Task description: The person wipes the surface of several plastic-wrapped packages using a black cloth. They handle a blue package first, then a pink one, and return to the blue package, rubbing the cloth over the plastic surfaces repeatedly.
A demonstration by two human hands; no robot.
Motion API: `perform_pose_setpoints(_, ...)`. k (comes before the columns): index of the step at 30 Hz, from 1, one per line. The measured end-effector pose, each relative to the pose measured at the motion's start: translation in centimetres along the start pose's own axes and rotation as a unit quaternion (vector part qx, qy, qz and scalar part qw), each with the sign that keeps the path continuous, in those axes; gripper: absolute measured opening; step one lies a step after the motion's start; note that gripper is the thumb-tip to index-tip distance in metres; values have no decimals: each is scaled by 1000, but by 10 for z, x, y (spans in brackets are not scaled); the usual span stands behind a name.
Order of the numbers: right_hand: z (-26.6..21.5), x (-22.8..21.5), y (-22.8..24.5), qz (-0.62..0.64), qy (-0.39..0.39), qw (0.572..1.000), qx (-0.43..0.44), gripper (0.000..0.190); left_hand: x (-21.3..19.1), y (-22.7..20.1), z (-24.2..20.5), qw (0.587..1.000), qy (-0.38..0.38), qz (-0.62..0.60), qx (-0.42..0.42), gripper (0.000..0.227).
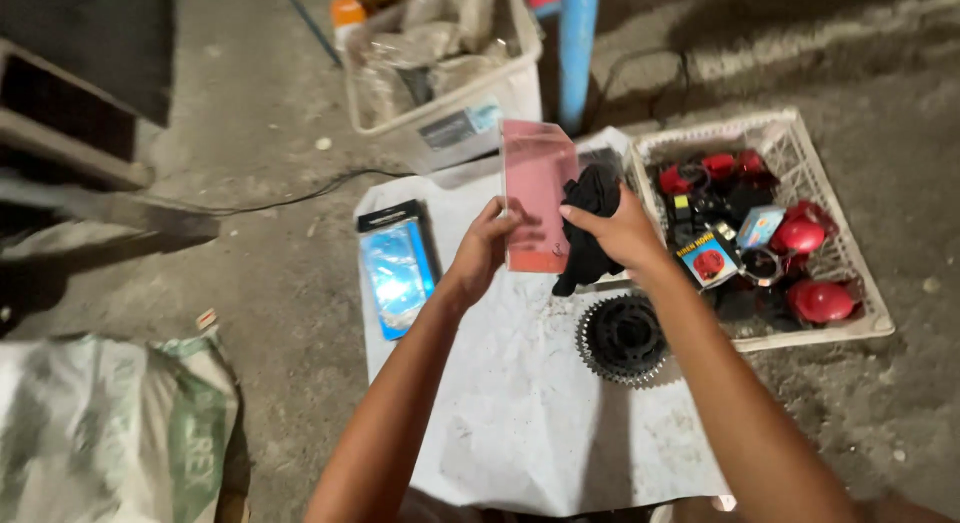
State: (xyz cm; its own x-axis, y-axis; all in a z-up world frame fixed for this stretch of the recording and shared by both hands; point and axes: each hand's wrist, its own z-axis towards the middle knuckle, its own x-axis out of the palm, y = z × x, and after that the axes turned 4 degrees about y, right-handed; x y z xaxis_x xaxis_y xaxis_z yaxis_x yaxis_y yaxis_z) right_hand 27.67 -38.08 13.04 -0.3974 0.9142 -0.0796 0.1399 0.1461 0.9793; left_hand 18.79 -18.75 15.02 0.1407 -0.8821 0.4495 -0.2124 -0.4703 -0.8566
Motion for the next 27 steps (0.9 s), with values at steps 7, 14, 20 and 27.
perform_pose_setpoints(7,-98,58,129,18,46,999,1,66,56,-70,-100,933,32,-355,54,64)
perform_pose_setpoints(14,-149,33,164,-209,170,961,-56,37,77,-74,-152,908,43,-413,50,59)
perform_pose_setpoints(20,-149,28,163,-86,78,980,-163,66,100,-56,-169,882,28,-470,5,55)
perform_pose_setpoints(27,-134,40,151,-214,-41,876,-431,46,107,-51,-166,874,58,-482,9,51)
